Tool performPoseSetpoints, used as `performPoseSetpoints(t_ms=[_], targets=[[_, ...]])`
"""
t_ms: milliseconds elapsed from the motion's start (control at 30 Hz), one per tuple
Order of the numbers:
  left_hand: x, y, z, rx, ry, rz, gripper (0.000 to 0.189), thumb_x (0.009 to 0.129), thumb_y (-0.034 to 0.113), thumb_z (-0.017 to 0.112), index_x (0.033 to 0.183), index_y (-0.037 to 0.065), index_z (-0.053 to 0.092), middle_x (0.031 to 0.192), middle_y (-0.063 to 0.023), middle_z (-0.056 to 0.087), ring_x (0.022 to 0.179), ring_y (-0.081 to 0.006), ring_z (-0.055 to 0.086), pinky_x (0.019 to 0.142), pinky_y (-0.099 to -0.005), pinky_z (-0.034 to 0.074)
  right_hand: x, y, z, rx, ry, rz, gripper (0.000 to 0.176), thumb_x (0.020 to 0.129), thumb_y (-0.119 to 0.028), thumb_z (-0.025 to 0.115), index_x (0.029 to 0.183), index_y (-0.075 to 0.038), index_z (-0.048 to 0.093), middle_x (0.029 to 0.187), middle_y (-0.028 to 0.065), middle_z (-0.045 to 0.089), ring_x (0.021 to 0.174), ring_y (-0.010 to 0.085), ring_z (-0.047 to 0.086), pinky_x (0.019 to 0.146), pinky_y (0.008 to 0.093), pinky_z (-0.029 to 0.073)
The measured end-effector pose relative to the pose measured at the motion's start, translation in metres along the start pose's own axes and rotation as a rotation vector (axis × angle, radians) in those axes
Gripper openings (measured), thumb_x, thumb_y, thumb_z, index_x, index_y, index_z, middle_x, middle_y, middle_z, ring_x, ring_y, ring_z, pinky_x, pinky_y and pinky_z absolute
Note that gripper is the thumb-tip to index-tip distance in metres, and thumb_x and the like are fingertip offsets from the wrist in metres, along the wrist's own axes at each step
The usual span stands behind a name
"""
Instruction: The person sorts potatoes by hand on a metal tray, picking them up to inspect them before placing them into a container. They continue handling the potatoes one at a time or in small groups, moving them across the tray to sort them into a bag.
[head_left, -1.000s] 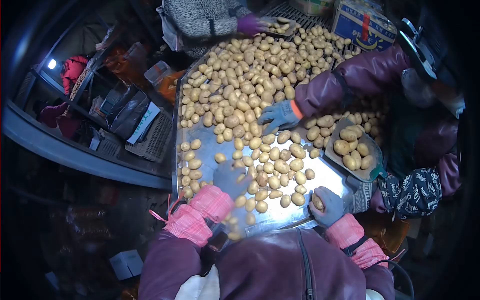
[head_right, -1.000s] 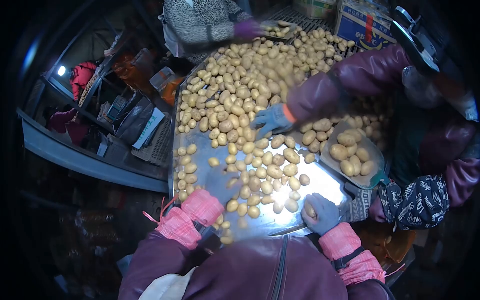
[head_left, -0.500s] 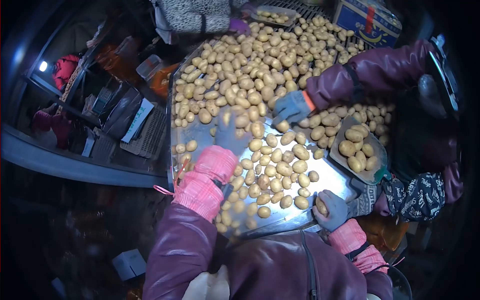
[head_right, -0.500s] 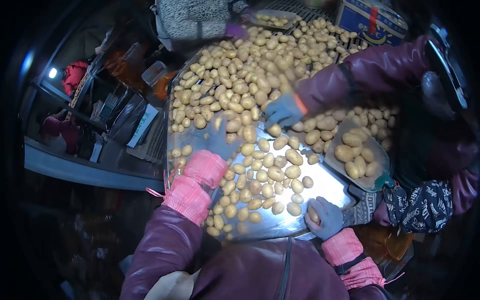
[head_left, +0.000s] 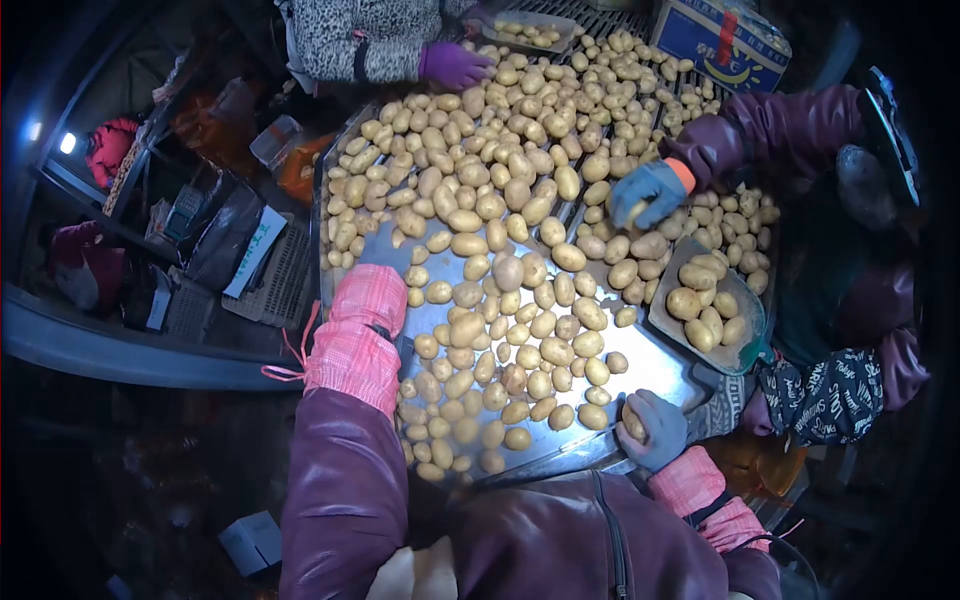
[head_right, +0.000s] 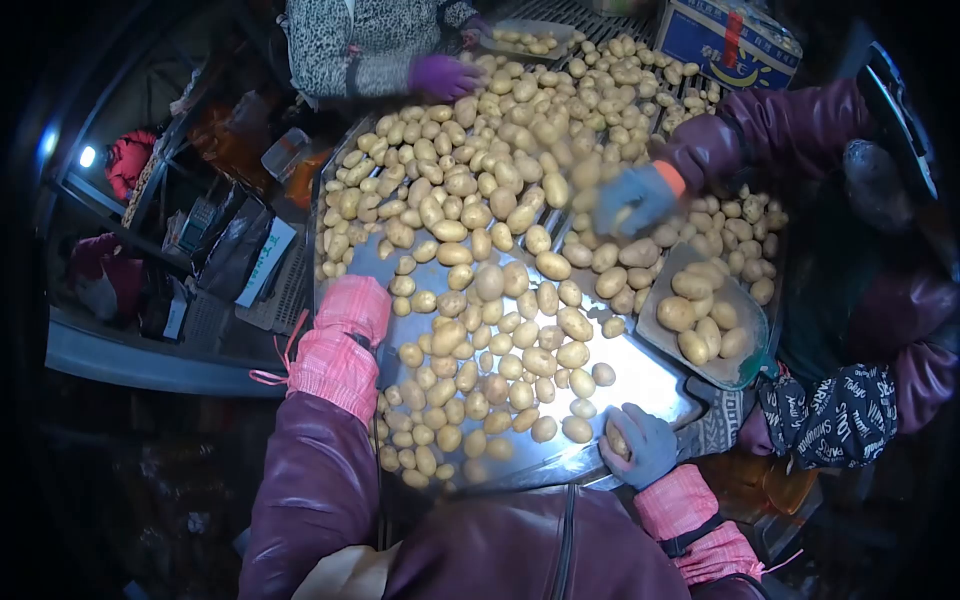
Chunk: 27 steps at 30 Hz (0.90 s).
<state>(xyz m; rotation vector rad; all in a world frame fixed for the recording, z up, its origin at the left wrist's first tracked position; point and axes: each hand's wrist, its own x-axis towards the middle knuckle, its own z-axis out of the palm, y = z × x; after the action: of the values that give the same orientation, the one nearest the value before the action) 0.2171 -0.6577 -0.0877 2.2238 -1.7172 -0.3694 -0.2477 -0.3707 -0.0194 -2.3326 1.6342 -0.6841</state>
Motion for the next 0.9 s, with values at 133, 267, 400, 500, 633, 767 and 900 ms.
performPoseSetpoints(t_ms=[133,267,400,500,633,767,900], targets=[[-0.031,0.025,-0.013,-0.203,-0.173,0.080,0.059,0.078,0.033,0.072,0.129,0.014,0.048,0.114,-0.0192,0.058,0.104,-0.0361,0.061,0.089,-0.0461,0.050,-0.003,-0.003,-0.002,0.008,-0.032,0.022,0.051,0.070,-0.024,0.079,0.117,-0.009,0.064,0.108,0.0135,0.064,0.082,0.0338,0.065,0.070,0.0417,0.053],[-0.051,0.035,-0.018,-1.059,-0.177,-0.159,0.048,0.074,0.019,0.074,0.117,0.009,0.056,0.107,-0.0120,0.061,0.099,-0.0286,0.061,0.082,-0.0452,0.054,0.000,-0.004,-0.003,0.005,-0.005,0.008,0.051,0.070,-0.023,0.079,0.117,-0.009,0.064,0.107,0.0134,0.064,0.082,0.0339,0.065,0.070,0.0414,0.053],[-0.050,0.024,-0.041,-1.701,-0.117,-0.212,0.037,0.077,0.018,0.071,0.112,0.010,0.060,0.104,-0.0081,0.062,0.089,-0.0250,0.063,0.070,-0.0389,0.057,0.000,-0.004,-0.004,-0.002,0.012,-0.001,0.051,0.070,-0.022,0.079,0.118,-0.009,0.064,0.108,0.0120,0.064,0.082,0.0325,0.064,0.070,0.0411,0.052],[-0.013,0.009,-0.047,-1.486,-0.164,-0.409,0.046,0.080,0.022,0.068,0.123,0.011,0.057,0.112,-0.0118,0.060,0.093,-0.0296,0.065,0.072,-0.0439,0.056,-0.003,-0.002,0.000,-0.016,0.008,0.000,0.052,0.070,-0.022,0.079,0.118,-0.009,0.064,0.109,0.0109,0.064,0.082,0.0313,0.064,0.070,0.0404,0.052],[0.007,0.031,-0.046,-0.243,-0.284,-0.004,0.058,0.082,0.037,0.067,0.133,0.013,0.055,0.126,-0.0156,0.057,0.111,-0.0341,0.061,0.089,-0.0422,0.053,-0.001,-0.002,0.000,-0.031,-0.003,0.001,0.053,0.070,-0.022,0.079,0.119,-0.010,0.064,0.111,0.0102,0.063,0.083,0.0308,0.063,0.071,0.0396,0.052],[0.003,0.048,-0.030,0.316,-0.174,0.230,0.060,0.087,0.040,0.062,0.142,0.022,0.045,0.138,-0.0171,0.049,0.120,-0.0362,0.056,0.097,-0.0466,0.049,-0.004,-0.001,0.002,-0.035,0.015,0.005,0.053,0.070,-0.022,0.079,0.120,-0.010,0.063,0.110,0.0104,0.063,0.082,0.0313,0.063,0.070,0.0402,0.051],[0.007,0.059,-0.040,0.295,-0.324,0.286,0.048,0.090,0.039,0.059,0.134,0.020,0.054,0.135,-0.0185,0.052,0.119,-0.0365,0.057,0.096,-0.0466,0.049,-0.002,-0.002,-0.001,-0.014,-0.008,0.022,0.050,0.071,-0.022,0.078,0.117,-0.010,0.064,0.107,0.0111,0.064,0.081,0.0324,0.064,0.070,0.0411,0.052]])
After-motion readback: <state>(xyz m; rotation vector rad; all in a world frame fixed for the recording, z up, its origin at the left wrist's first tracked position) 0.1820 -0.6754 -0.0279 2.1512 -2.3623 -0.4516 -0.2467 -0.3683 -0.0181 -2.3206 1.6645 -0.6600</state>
